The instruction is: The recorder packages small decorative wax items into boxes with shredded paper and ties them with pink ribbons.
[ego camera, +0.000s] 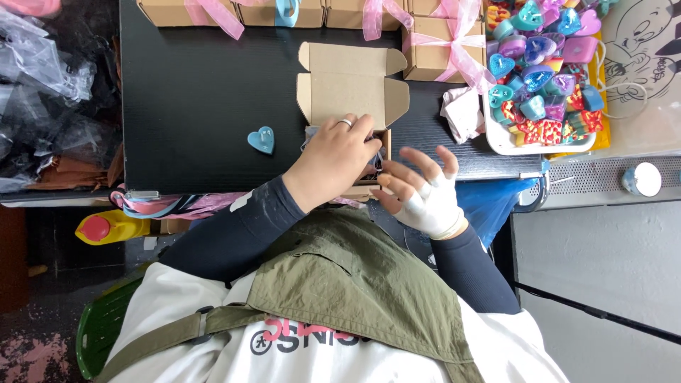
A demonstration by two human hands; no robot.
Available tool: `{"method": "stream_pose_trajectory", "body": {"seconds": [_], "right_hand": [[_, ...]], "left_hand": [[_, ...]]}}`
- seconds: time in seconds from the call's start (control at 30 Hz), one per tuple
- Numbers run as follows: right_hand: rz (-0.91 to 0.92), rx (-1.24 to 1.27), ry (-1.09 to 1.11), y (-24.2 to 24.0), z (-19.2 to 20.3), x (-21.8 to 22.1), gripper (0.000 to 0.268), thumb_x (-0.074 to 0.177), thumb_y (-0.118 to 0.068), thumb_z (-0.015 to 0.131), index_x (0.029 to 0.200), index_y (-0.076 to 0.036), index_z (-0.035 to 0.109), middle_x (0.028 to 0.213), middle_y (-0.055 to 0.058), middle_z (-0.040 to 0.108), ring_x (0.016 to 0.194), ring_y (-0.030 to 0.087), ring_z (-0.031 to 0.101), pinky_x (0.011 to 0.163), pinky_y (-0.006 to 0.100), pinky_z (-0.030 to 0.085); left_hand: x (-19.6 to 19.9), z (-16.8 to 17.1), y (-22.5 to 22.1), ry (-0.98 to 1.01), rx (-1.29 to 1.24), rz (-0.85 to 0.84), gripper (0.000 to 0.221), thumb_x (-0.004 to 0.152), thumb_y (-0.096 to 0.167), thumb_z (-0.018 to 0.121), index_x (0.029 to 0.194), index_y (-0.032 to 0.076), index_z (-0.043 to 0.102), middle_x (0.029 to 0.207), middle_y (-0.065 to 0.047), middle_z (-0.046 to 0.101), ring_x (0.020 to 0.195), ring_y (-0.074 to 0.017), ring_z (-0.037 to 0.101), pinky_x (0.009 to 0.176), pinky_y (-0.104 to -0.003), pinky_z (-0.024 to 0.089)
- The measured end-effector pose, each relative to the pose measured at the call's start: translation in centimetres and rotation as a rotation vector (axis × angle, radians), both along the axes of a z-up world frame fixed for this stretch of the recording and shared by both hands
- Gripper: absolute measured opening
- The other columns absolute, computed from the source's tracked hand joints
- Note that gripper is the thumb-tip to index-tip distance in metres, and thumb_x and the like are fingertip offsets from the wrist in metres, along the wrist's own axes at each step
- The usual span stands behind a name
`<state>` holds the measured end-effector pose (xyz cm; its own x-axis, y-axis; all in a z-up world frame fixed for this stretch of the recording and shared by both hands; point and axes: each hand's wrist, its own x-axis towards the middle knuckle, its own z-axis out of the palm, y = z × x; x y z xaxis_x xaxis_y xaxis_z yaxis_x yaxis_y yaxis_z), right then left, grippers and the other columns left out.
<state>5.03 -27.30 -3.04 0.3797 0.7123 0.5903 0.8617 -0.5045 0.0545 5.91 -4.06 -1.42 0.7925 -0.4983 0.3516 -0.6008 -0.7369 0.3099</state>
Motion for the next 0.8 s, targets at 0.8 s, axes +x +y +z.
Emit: {"method": "stream_pose_trajectory", "body": {"seconds": [0.8], "right_hand": [[-0.259, 0.474, 0.326, 1.2, 0.7, -1.1, 0.020, 0.094, -0.008, 0.078, 0.100, -0.016, 0.060, 0.091, -0.005, 0.070, 0.118, 0.020, 0.066, 0.127, 0.046, 0.016]], "left_hand": [[-3.6, 6.2, 5.0, -0.115, -0.311, 0.070, 0.072, 0.099, 0.050, 0.062, 0.155, 0.011, 0.041, 0.136, -0.010, 0.058, 0.124, -0.0261, 0.056, 0.109, -0.043, 0.041]]}}
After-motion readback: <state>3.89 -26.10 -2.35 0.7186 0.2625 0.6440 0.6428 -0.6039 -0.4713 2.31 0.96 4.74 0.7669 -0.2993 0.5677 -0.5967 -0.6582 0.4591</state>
